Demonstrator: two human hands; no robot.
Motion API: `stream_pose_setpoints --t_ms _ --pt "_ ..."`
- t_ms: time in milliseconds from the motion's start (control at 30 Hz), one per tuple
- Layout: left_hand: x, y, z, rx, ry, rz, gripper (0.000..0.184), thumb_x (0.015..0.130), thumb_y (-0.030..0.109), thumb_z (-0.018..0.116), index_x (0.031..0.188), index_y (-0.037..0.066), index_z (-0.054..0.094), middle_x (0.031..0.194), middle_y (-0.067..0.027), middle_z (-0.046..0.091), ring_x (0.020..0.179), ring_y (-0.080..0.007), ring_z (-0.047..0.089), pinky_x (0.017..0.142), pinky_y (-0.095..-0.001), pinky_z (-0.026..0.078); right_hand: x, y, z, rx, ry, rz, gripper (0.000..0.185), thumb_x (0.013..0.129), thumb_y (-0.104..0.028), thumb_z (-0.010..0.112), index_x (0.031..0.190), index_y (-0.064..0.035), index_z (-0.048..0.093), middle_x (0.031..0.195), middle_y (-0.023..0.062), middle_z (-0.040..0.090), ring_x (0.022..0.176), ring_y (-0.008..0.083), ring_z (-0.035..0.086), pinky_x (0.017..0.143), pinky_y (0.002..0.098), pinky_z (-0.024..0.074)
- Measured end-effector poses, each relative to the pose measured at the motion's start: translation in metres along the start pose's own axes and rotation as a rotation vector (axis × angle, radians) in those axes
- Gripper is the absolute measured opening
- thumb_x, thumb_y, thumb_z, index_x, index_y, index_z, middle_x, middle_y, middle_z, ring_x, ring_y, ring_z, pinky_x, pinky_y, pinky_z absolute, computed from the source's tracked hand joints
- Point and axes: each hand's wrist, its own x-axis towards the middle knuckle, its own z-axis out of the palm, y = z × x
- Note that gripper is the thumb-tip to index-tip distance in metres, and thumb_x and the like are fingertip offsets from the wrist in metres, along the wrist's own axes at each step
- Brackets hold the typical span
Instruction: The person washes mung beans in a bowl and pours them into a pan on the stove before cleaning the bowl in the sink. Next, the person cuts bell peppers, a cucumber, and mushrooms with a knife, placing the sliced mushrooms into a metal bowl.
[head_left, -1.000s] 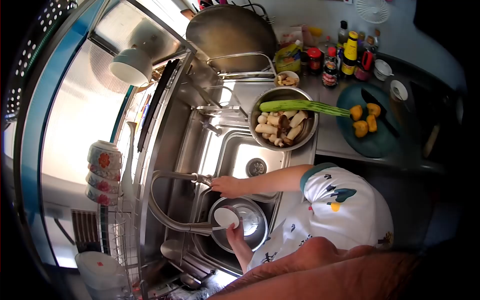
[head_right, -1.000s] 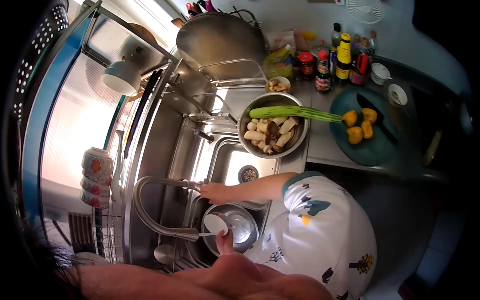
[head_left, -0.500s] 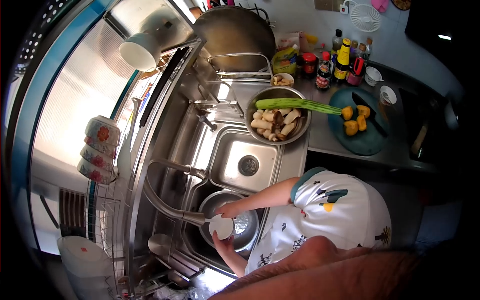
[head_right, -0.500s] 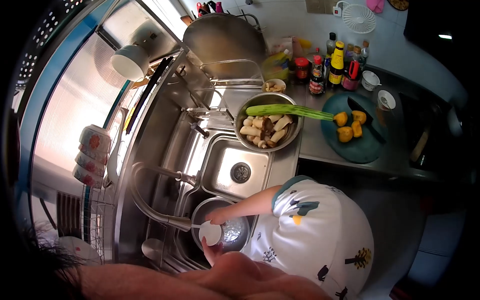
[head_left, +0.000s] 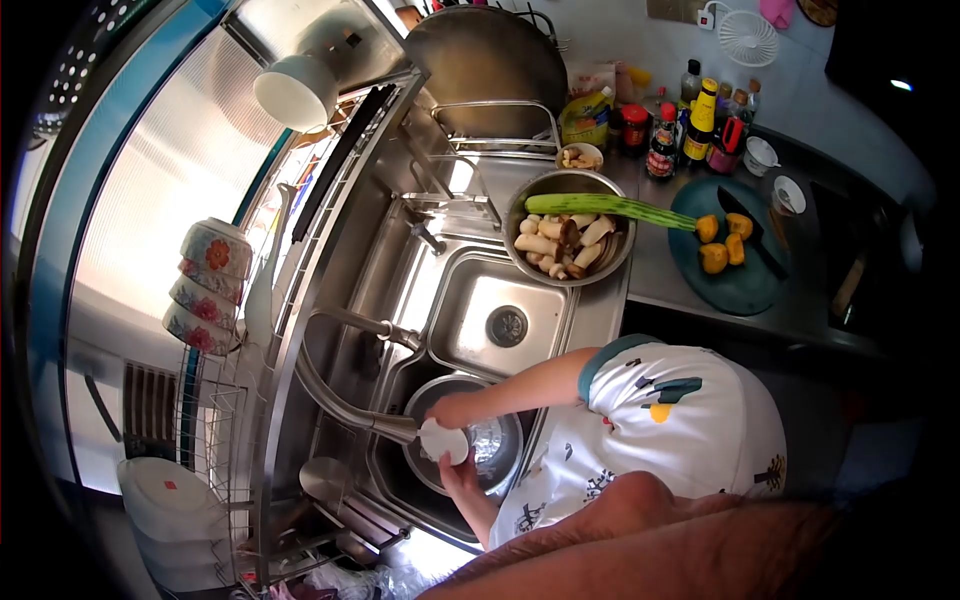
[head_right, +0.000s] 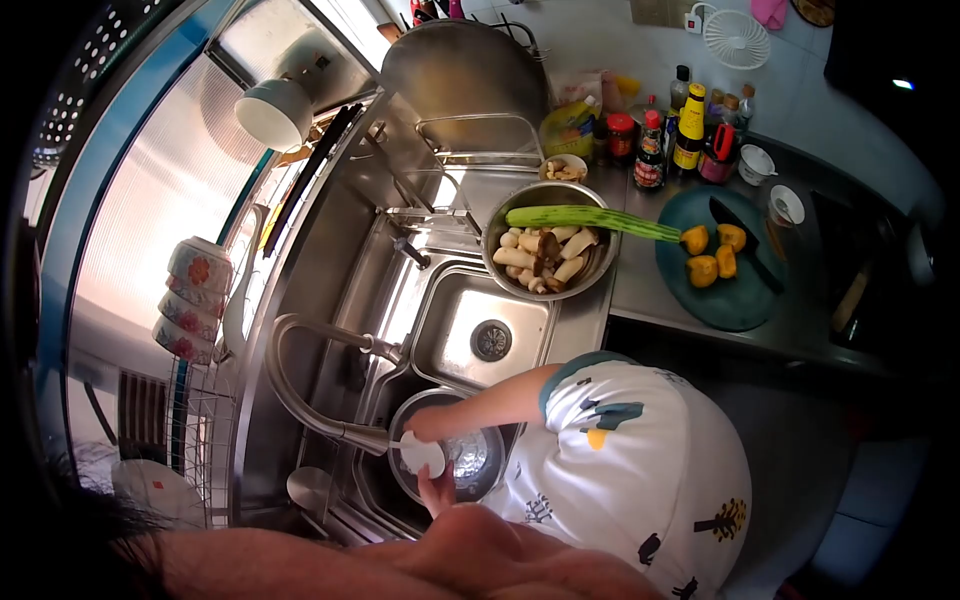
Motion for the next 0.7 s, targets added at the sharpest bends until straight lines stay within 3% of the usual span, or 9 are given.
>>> stream_pose_setpoints --t_ms 133,200,300,433,467,500,533,600,700 --pt "0.028 -0.004 -0.011 0.011 0.107 -0.191 0.049 0.078 0.014 0.057 0.126 0.011 0.046 0.115 -0.0131 0.056 0.102 -0.0279 0.057 0.072 -0.0442 0.052 0.009 0.062 0.01 -0.144 -0.218 0.168 0.034 0.075 -0.011 0.048 0.105 -0.004 0.061 0.097 0.0206 0.063 0.095 0.0366 0.06 0.083 0.0447 0.0471" --pt "0.006 0.001 0.0 0.296 -0.037 -0.055 0.052 0.076 0.009 0.054 0.127 0.01 0.044 0.115 -0.0157 0.055 0.099 -0.0321 0.058 0.073 -0.0481 0.052 -0.007 0.062 0.022 -0.1 -0.135 0.128 0.035 0.075 -0.01 0.047 0.106 -0.0039 0.061 0.098 0.0209 0.063 0.096 0.0367 0.059 0.084 0.0445 0.0467" --pt "-0.015 -0.001 -0.002 0.234 0.027 0.061 0.057 0.073 0.005 0.052 0.129 0.01 0.042 0.119 -0.018 0.051 0.102 -0.0349 0.056 0.076 -0.0513 0.052 -0.011 0.045 0.036 -0.04 -0.015 -0.022 0.031 0.082 -0.015 0.047 0.11 -0.0044 0.057 0.098 0.0214 0.062 0.093 0.0375 0.059 0.081 0.0436 0.0461" --pt "0.015 -0.026 -0.025 -0.087 0.061 0.095 0.055 0.071 -0.003 0.045 0.125 0.01 0.043 0.118 -0.0144 0.05 0.109 -0.0284 0.051 0.091 -0.0494 0.045 -0.005 -0.024 0.024 0.134 0.023 -0.049 0.034 0.085 -0.031 0.049 0.104 -0.0033 0.059 0.096 0.0212 0.062 0.091 0.0376 0.059 0.079 0.0442 0.0465" --pt "0.01 -0.023 0.011 -0.137 0.255 0.052 0.049 0.075 -0.006 0.045 0.123 0.006 0.043 0.118 -0.0141 0.05 0.109 -0.0252 0.051 0.093 -0.0452 0.044 -0.005 -0.036 0.016 0.134 0.04 0.0 0.039 0.086 -0.038 0.049 0.099 -0.0035 0.062 0.097 0.0205 0.063 0.092 0.0373 0.059 0.079 0.0442 0.0471" --pt "0.022 -0.043 -0.007 -0.352 0.045 0.128 0.038 0.081 -0.004 0.048 0.118 0.001 0.045 0.115 -0.0137 0.052 0.109 -0.024 0.05 0.093 -0.0405 0.044 -0.002 -0.039 0.01 0.135 0.029 -0.01 0.039 0.086 -0.038 0.049 0.099 -0.0035 0.062 0.097 0.0205 0.063 0.092 0.0373 0.059 0.079 0.0442 0.0471" --pt "0.061 -0.055 -0.021 -0.065 -0.129 0.175 0.03 0.082 0.009 0.059 0.11 0.006 0.051 0.113 -0.0088 0.055 0.094 -0.0193 0.058 0.076 -0.0289 0.052 0.0 -0.042 0.004 0.061 0.005 -0.004 0.041 0.085 -0.041 0.05 0.096 -0.0035 0.062 0.095 0.0197 0.063 0.091 0.0371 0.059 0.078 0.0445 0.0473" --pt "0.067 -0.055 -0.003 -0.685 0.124 -0.193 0.024 0.084 0.013 0.059 0.106 0.008 0.053 0.11 -0.0084 0.058 0.082 -0.0193 0.062 0.059 -0.0248 0.054 0.008 -0.04 0.006 -0.124 0.04 -0.155 0.045 0.085 -0.046 0.049 0.087 -0.0042 0.065 0.093 0.0174 0.063 0.089 0.0367 0.06 0.078 0.0436 0.0472" --pt "0.083 -0.054 -0.001 -0.611 -0.041 -0.272 0.025 0.084 0.015 0.058 0.108 0.008 0.052 0.11 -0.0094 0.058 0.082 -0.0202 0.062 0.058 -0.0256 0.054 -0.005 -0.063 -0.013 -0.305 -0.017 -0.047 0.038 0.083 -0.043 0.053 0.085 -0.0072 0.065 0.097 0.0139 0.063 0.098 0.0333 0.057 0.08 0.0427 0.0467"
